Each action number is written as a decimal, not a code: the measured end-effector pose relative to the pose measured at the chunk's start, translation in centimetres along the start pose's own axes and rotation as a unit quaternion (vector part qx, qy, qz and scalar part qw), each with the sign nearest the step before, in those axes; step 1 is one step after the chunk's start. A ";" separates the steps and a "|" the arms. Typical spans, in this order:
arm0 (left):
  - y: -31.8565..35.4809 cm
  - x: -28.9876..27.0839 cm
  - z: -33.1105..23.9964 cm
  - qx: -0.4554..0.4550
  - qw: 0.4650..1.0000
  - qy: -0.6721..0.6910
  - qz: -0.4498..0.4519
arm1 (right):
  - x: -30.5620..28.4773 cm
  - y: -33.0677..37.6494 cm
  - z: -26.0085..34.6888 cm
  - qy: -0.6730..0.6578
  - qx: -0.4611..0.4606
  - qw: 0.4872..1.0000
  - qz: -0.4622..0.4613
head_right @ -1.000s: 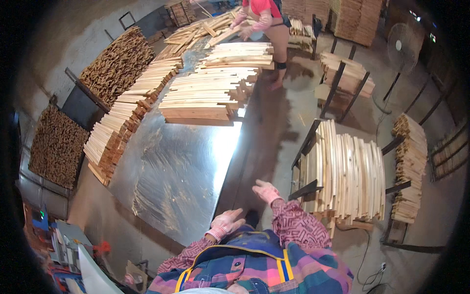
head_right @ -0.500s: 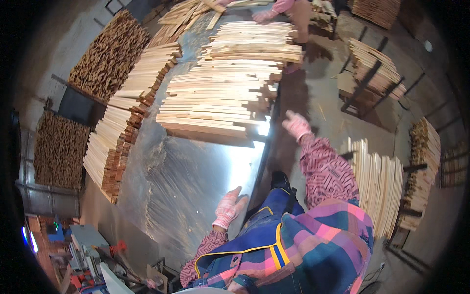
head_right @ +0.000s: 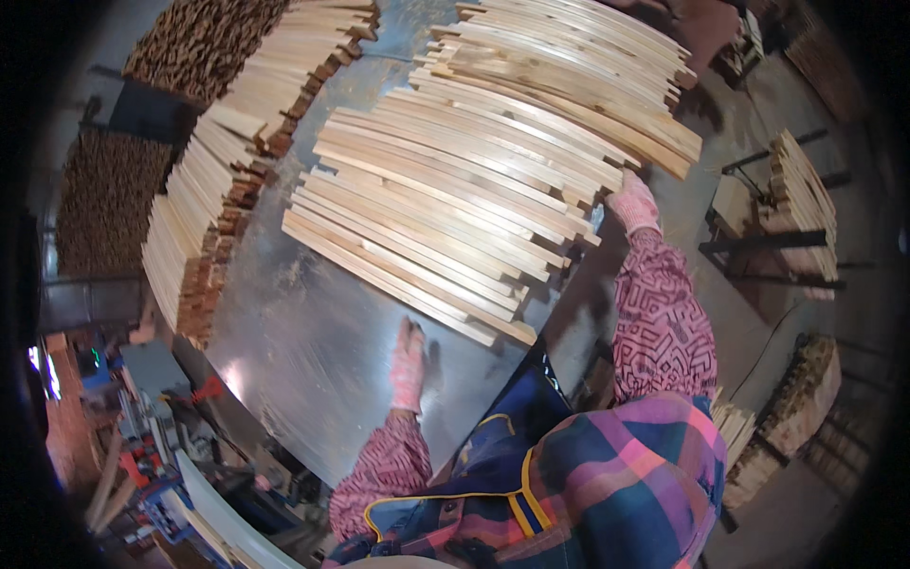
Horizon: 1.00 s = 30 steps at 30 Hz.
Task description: The person applies a dark liquid to wooden pegs on a machine using a small cup and a brush. They then walk to a table and repeatedly pick up stacks of wooden slats, carrying them to a conveyor belt and placing them on the surface.
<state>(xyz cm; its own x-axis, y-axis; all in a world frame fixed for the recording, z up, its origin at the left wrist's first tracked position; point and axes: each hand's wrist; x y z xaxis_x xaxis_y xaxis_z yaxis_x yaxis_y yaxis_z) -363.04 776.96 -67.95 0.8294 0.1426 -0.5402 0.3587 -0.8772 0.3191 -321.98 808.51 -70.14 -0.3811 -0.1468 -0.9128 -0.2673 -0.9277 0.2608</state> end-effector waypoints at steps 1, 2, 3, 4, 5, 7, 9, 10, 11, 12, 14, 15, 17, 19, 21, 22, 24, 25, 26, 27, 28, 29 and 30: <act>-1.3 0.4 3.3 0.063 0.989 -0.123 -0.057 | -0.8 1.3 2.7 -0.003 -0.017 1.000 0.013; -3.7 0.8 6.1 0.134 0.953 -0.249 -0.108 | 1.6 -0.8 -0.3 0.027 -0.141 0.990 0.009; -5.5 0.2 5.6 0.069 0.981 -0.133 -0.122 | 3.9 -2.7 -4.3 0.055 -0.250 0.967 -0.006; -6.0 -0.4 5.6 -0.018 0.987 -0.009 -0.160 | 0.3 3.3 1.4 -0.071 -0.120 0.990 0.005; -6.9 -0.8 4.9 -0.077 0.973 0.124 -0.181 | -0.7 6.2 1.5 -0.066 -0.143 0.987 0.043; -9.2 -1.1 3.9 -0.155 0.891 0.376 -0.203 | 0.8 10.4 -0.3 -0.028 -0.109 0.992 0.051; -9.6 -2.7 6.6 -0.220 0.820 0.489 -0.199 | 1.2 13.7 -1.7 -0.071 -0.115 0.975 0.176; -9.1 -3.6 6.3 -0.206 0.861 0.419 -0.202 | 1.1 14.2 -1.9 -0.114 -0.102 0.954 0.258; -8.3 -4.7 5.0 -0.195 0.897 0.342 -0.199 | 0.6 12.9 -1.5 -0.098 -0.112 0.935 0.321; -7.9 -5.1 6.8 -0.192 0.926 0.261 -0.192 | -0.2 10.8 -1.5 -0.081 -0.125 0.911 0.384; -8.1 -5.8 10.0 -0.177 0.965 0.086 -0.174 | 2.9 4.9 -3.0 -0.246 -0.208 0.864 0.386; -8.8 -6.6 7.7 -0.177 0.966 0.043 -0.184 | 2.5 4.0 0.8 -0.111 -0.257 0.943 0.182; -8.2 -5.1 12.8 -0.149 0.965 0.078 -0.199 | 2.0 1.0 10.7 -0.024 -0.271 0.939 0.209; -8.3 -4.6 14.8 -0.119 0.966 0.115 -0.201 | 8.3 -2.8 12.6 -0.183 -0.388 0.903 0.027; -9.5 -6.3 10.1 -0.159 0.974 0.009 -0.161 | 10.9 -4.1 16.4 -0.259 -0.357 0.897 -0.021; -10.0 -6.0 10.7 -0.139 0.961 0.141 -0.194 | 11.7 -4.7 17.4 -0.261 -0.352 0.898 -0.031; -10.9 -5.3 12.7 -0.096 0.877 0.398 -0.252 | 13.2 -5.1 18.7 -0.264 -0.347 0.898 -0.051; -11.7 -5.6 13.7 -0.050 0.824 0.527 -0.204 | 13.5 -4.7 18.8 -0.303 -0.332 0.893 -0.037; -12.0 -5.3 14.6 -0.076 0.798 0.562 -0.205 | 13.5 -4.1 18.8 -0.340 -0.316 0.885 -0.024; -13.3 -5.3 9.9 -0.102 0.770 0.598 -0.197 | 13.5 -3.9 18.5 -0.374 -0.299 0.878 -0.020; -13.3 -5.3 7.4 -0.132 0.739 0.632 -0.192 | 13.4 -3.4 18.2 -0.424 -0.222 0.873 0.094; -12.9 -5.7 6.5 -0.128 0.719 0.661 -0.173 | 13.6 -2.6 18.1 -0.467 -0.141 0.847 0.212; -11.6 -6.4 6.1 -0.116 0.692 0.694 -0.164 | 13.6 -0.4 19.2 -0.471 -0.123 0.831 0.270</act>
<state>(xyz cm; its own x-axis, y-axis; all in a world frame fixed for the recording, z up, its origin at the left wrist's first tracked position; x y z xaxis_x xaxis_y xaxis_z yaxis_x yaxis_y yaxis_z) -375.10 783.47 -72.94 0.2420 0.7604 0.6027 0.5499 -0.6193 0.5604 -344.06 813.50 -76.59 -0.9414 -0.3374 -0.0024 0.3121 -0.8734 0.3738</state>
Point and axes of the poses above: each hand's wrist, its own y-axis away from the middle knuckle, its own x-axis out of the palm, z = x × y, and after that the axes turned 1 degree about -z, right-handed
